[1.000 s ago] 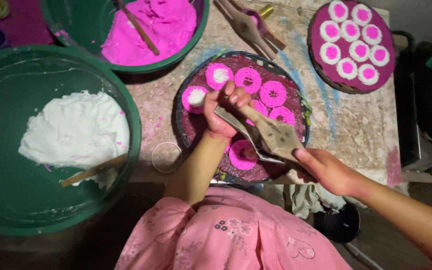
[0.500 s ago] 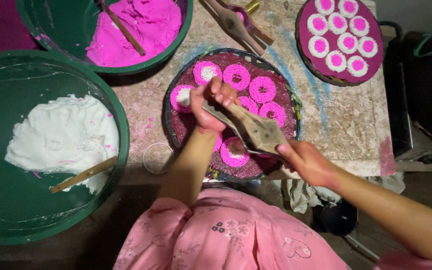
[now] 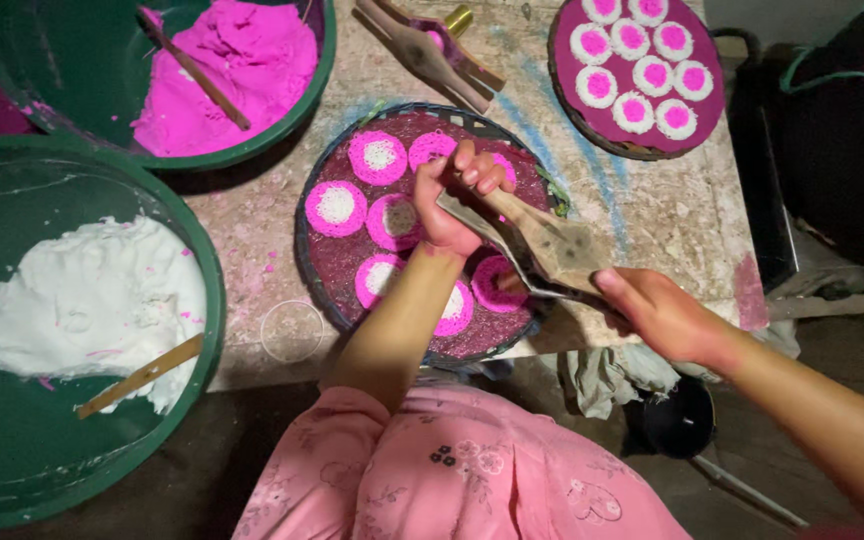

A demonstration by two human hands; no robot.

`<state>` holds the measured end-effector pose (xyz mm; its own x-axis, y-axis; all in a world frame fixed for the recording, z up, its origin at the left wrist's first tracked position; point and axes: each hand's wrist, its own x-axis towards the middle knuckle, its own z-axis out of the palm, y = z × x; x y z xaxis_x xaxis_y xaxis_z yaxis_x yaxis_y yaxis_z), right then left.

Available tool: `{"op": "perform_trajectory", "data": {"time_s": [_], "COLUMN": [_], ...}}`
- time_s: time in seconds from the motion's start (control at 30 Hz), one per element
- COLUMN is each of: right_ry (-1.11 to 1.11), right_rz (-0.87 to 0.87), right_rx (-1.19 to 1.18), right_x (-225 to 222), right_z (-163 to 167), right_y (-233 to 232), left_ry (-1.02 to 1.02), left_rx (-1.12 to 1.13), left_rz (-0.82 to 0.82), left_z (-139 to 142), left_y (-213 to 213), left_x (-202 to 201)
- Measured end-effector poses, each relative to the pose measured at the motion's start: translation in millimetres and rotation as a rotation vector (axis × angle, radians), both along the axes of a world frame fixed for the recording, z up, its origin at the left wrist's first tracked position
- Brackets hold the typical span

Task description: The person uses a wooden press to form pink dough into ring shapes on a tray, then adds white dough centers to create two-toned decorative cakes. The finished items are arranged on a tray and transferred to a woven basket.

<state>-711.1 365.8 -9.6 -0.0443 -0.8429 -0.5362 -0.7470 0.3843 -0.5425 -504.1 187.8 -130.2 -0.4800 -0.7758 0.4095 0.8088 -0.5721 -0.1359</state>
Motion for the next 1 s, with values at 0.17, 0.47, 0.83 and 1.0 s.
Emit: {"op": "perform_trajectory", "data": {"time_s": [0.17,0.47,0.83,1.0], "right_ry": [0.006,0.080,0.001,0.027], "right_rz": [-0.018,0.032,0.116,0.105], "right_rx": [-0.089,-0.094,-0.181,-0.322], "right_x": [15,-1,10,43], "right_z": [-14,-20,-9,-17], "right_y": [1,-11,-88,-108], "left_ry": [-0.086,-0.095,-0.130,-0.143], "left_rx": [-0.078,-0.056,-0.092,-0.114], "left_rz": [0.039,0.055,0.174,0.207], "left_z": [-25,-15,29,24], "left_y": [-11,-13,-78,-101], "left_x": [-7,-14,26,36]}}
